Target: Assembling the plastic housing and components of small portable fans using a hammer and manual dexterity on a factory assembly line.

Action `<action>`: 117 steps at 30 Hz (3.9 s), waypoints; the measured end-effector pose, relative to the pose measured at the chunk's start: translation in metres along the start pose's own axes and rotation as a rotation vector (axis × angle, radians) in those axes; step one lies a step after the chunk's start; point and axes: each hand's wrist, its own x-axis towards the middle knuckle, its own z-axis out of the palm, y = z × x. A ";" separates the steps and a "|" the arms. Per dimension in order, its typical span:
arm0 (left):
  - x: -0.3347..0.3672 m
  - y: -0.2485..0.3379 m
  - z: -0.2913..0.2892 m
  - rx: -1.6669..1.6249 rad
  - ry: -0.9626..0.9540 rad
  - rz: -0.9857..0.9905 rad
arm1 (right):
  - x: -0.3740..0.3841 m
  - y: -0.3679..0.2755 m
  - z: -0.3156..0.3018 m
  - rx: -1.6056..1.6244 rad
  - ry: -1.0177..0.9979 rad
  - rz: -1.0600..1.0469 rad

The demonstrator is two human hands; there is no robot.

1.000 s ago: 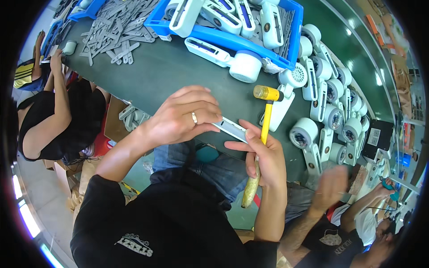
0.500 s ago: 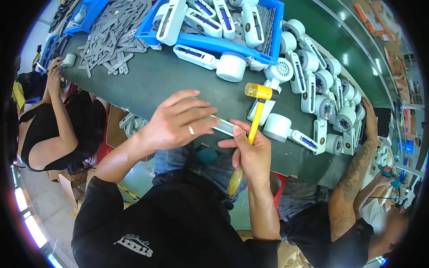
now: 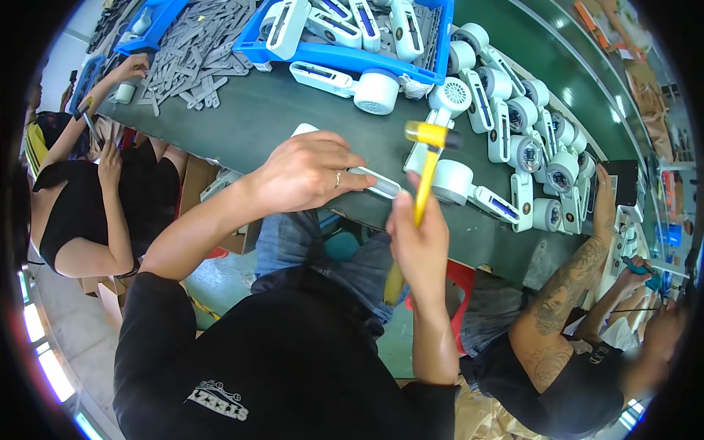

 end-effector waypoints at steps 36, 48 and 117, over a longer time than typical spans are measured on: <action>0.003 -0.002 -0.041 0.114 -0.239 0.128 | -0.088 -0.037 -0.031 0.253 0.118 -0.617; -0.099 0.025 -0.002 0.027 0.445 -0.501 | -0.088 0.005 0.008 0.022 0.128 -0.531; -0.087 -0.024 -0.021 -0.225 0.343 -0.701 | -0.098 -0.023 0.062 -0.377 -0.160 -0.512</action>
